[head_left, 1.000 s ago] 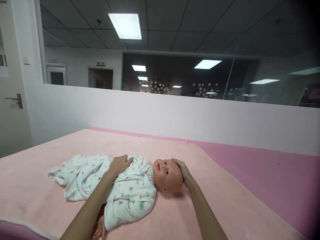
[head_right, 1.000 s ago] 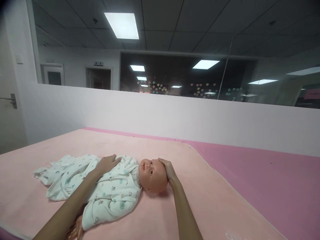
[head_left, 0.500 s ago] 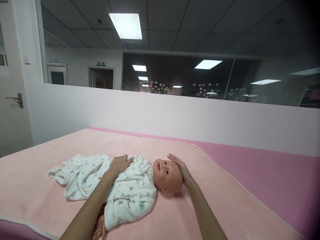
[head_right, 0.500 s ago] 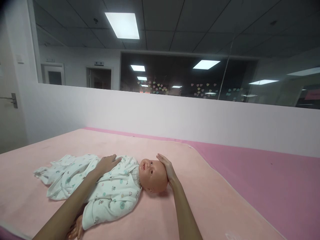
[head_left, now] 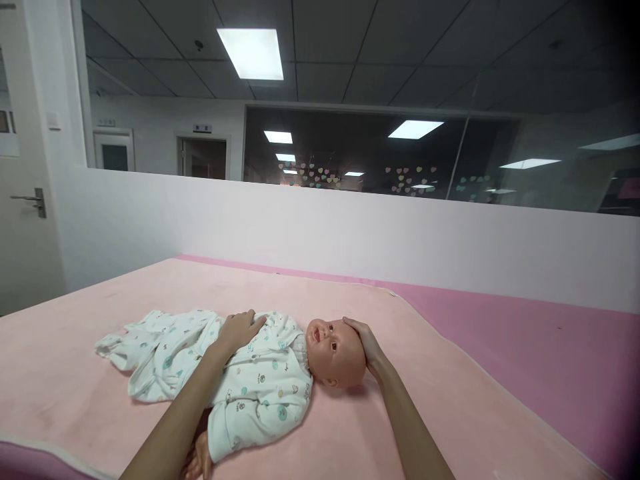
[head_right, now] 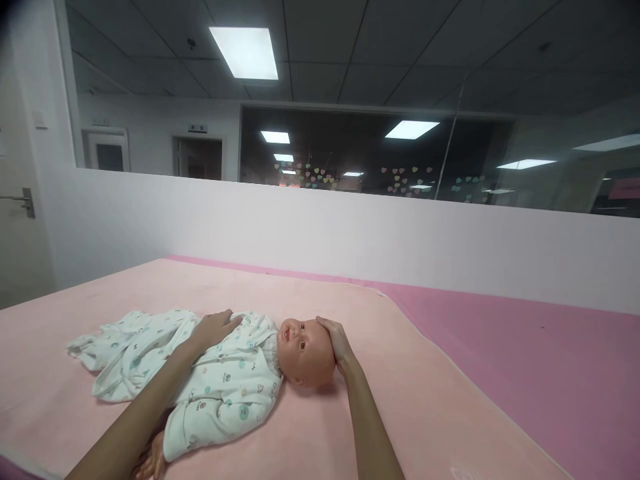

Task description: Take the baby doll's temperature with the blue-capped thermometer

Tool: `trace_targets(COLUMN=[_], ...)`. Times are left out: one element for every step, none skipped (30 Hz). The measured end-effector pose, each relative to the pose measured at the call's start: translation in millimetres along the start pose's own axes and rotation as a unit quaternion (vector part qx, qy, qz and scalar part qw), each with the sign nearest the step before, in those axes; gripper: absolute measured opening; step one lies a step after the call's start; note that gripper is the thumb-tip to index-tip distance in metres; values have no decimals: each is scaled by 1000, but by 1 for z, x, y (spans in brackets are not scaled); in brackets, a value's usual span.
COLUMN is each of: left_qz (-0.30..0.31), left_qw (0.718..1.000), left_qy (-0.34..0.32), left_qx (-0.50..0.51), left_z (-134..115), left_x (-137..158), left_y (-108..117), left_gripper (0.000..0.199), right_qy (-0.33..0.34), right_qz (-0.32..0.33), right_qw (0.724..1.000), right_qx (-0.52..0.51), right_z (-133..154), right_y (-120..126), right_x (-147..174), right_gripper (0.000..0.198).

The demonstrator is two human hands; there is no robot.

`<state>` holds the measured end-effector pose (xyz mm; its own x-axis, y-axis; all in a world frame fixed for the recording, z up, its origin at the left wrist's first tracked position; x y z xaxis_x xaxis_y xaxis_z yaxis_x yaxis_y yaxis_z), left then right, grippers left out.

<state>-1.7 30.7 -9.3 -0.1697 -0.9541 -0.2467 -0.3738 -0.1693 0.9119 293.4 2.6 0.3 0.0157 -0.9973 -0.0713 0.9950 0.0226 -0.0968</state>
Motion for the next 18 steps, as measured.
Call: trace_targets(left_qz=[1, 2, 2, 3, 3, 4, 4, 4, 4, 5, 5, 4, 4, 3, 3, 3, 5, 6], left_qw=[1000, 1000, 1000, 1000, 1000, 1000, 1000, 1000, 1000, 1000, 1000, 1000, 1000, 1000, 1000, 1000, 1000, 1000], left_qy=[0, 1, 2, 2, 3, 4, 4, 4, 5, 5, 5, 5, 6, 6, 5, 5, 5, 5], left_qx=[0, 0, 0, 0, -1, -3, -4, -6, -7, -7, -7, -7, -7, -8, -8, -8, -8, -8], left_z=[0, 1, 1, 1, 0, 0, 0, 0, 0, 0, 0, 0, 0, 0, 0, 0, 1, 1], left_x=[0, -1, -1, -1, -1, -1, -1, 0, 0, 0, 0, 0, 0, -1, -1, -1, -2, -2], left_y=[0, 0, 0, 0, 0, 0, 0, 0, 0, 0, 0, 0, 0, -1, -1, -1, -1, -1], left_gripper=[49, 48, 48, 49, 49, 49, 49, 49, 48, 48, 48, 48, 48, 49, 49, 49, 49, 49], right_qy=[6, 16, 29, 43, 53, 59, 60, 58, 56, 56, 56, 52, 39, 20, -2, -22, -34, -36], right_qz=[0, -5, -13, -26, -41, -56, -66, -75, -83, -89, -90, -83, -67, -48, -28, -14, -7, -7], right_qw=[1000, 1000, 999, 999, 998, 997, 996, 995, 995, 994, 994, 995, 997, 999, 999, 1000, 999, 999], right_qx=[1, 1, 3, 5, 8, 9, 7, 4, -1, -6, -11, -14, -16, -17, -17, -14, -10, -7], right_z=[0, 0, -1, -1, -2, -3, -5, -6, -7, -7, -7, -6, -5, -5, -4, -4, -3, -3], right_y=[0, 0, 1, 2, 3, 4, 5, 6, 7, 7, 7, 7, 6, 4, 3, 2, 1, 1], right_x=[-1, -3, -4, -6, -8, -11, -13, -14, -15, -16, -15, -14, -12, -10, -8, -6, -4, -2], right_gripper=[31, 30, 30, 32, 34, 36, 39, 42, 43, 45, 44, 41, 37, 33, 31, 31, 32, 32])
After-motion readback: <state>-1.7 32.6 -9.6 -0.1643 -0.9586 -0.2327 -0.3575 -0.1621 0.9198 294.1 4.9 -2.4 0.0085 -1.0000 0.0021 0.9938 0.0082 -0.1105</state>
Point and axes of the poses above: each hand's wrist, its own x-axis away from the middle knuckle, its own y-axis out of the back of the hand, z = x × y, the point moved 1 cm from there along -x, towards the middle knuckle, and after that the axes turned 1 degree about -y, right-handed, at the moved point
